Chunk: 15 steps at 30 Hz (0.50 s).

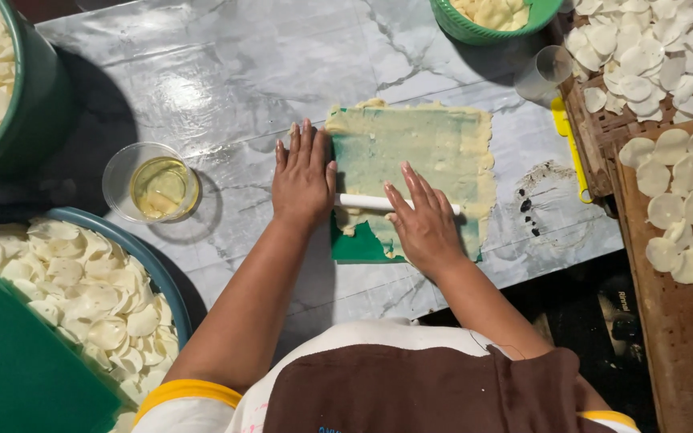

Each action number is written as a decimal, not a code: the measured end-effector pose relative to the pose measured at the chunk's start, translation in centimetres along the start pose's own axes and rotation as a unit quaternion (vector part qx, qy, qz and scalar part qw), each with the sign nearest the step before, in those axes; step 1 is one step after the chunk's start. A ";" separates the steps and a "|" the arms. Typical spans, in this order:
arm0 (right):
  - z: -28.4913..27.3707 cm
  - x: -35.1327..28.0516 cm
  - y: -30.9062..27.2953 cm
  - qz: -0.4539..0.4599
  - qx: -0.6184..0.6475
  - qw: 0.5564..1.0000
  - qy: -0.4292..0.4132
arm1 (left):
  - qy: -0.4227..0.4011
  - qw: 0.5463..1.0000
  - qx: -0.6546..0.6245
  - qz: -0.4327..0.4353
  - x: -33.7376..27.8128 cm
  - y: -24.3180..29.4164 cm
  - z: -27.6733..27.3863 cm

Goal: Rolling out dough into thin sheets using a small rolling pin on a silicone mat

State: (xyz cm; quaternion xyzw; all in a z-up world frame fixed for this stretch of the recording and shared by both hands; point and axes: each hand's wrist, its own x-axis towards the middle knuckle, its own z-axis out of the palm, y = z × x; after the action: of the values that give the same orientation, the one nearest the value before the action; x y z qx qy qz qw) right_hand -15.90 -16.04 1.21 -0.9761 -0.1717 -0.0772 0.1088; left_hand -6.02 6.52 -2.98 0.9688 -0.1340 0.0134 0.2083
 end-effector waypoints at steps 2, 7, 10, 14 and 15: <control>0.3 1.3 -0.1 0.045 0.002 0.998 -0.044 | -0.005 1.000 0.003 -0.006 1.0 -0.3 0.1; 1.0 1.4 -0.6 0.134 0.017 0.984 -0.118 | -0.027 0.999 0.015 -0.018 0.5 0.8 -2.1; 2.3 -2.3 -0.8 0.092 0.005 0.989 -0.112 | -0.022 0.999 0.023 -0.017 -2.3 1.2 -2.3; 3.8 -1.6 0.0 0.068 -0.013 0.995 -0.073 | -0.054 0.997 0.032 -0.041 -1.6 0.4 -1.1; 4.2 -0.2 0.6 0.077 -0.010 0.995 -0.067 | -0.052 0.997 0.031 -0.054 -0.4 0.0 -0.7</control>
State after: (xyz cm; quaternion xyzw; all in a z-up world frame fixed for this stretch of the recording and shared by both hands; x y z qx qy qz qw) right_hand -15.44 -15.64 -2.96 -0.9904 -0.1023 -0.0042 0.0933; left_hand -6.42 6.93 -2.33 0.9800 -0.0917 -0.0442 0.1709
